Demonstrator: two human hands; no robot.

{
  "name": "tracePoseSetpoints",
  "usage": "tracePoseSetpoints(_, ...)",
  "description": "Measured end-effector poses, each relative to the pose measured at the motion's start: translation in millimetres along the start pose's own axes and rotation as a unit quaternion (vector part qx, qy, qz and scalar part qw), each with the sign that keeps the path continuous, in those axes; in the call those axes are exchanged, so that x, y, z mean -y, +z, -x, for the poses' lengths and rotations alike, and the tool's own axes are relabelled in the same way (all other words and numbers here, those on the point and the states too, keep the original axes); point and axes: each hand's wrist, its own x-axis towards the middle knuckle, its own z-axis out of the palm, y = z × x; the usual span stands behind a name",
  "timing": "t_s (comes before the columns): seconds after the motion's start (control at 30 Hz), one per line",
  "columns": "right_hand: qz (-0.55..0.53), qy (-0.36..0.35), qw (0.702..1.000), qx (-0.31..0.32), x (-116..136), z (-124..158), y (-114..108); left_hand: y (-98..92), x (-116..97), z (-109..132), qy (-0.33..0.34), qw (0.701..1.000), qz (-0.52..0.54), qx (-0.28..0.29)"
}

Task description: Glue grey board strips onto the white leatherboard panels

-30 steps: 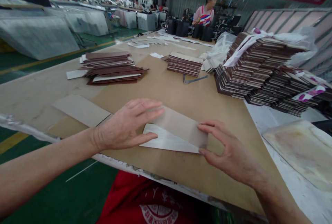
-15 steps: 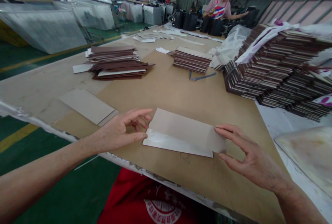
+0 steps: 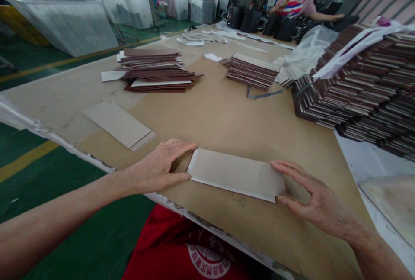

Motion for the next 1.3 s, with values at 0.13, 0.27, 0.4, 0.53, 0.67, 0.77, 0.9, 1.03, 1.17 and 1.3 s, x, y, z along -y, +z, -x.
tracePoseSetpoints(0.13,-0.008,0.008,1.0,0.007,2,-3,3,2.0,4,-1,0.021,1.0,-0.001,-0.014)
tracePoseSetpoints(0.27,-0.001,0.015,1.0,0.012,-2,-1,8,4.0,5,-2,0.027,1.0,-0.009,-0.012)
tracePoseSetpoints(0.4,-0.001,0.019,1.0,0.023,-3,0,11,4.7,6,-2,0.022,1.0,-0.006,-0.016)
tracePoseSetpoints(0.53,-0.007,0.021,0.999,0.022,-1,-2,12,4.8,5,-3,0.027,0.999,-0.004,-0.02)
tracePoseSetpoints(0.67,-0.01,0.02,0.999,0.026,-1,-3,13,4.8,5,-3,0.028,0.999,-0.007,-0.02)
tracePoseSetpoints(0.77,-0.01,0.018,0.999,0.03,-3,-3,15,4.9,6,-3,0.028,0.999,-0.008,-0.02)
tracePoseSetpoints(0.9,-0.007,0.011,0.999,0.036,-4,-3,17,5.1,6,-3,0.025,1.0,-0.011,-0.016)
tracePoseSetpoints(1.03,-0.008,0.004,0.999,0.044,-4,-4,19,4.7,5,-3,0.026,0.999,-0.006,-0.019)
tracePoseSetpoints(1.17,-0.005,0.001,0.999,0.05,-3,-5,19,3.7,5,-3,0.025,1.0,-0.005,-0.018)
tracePoseSetpoints(1.3,-0.001,0.008,0.999,0.052,-3,-5,20,2.6,4,-4,0.04,0.999,-0.012,-0.017)
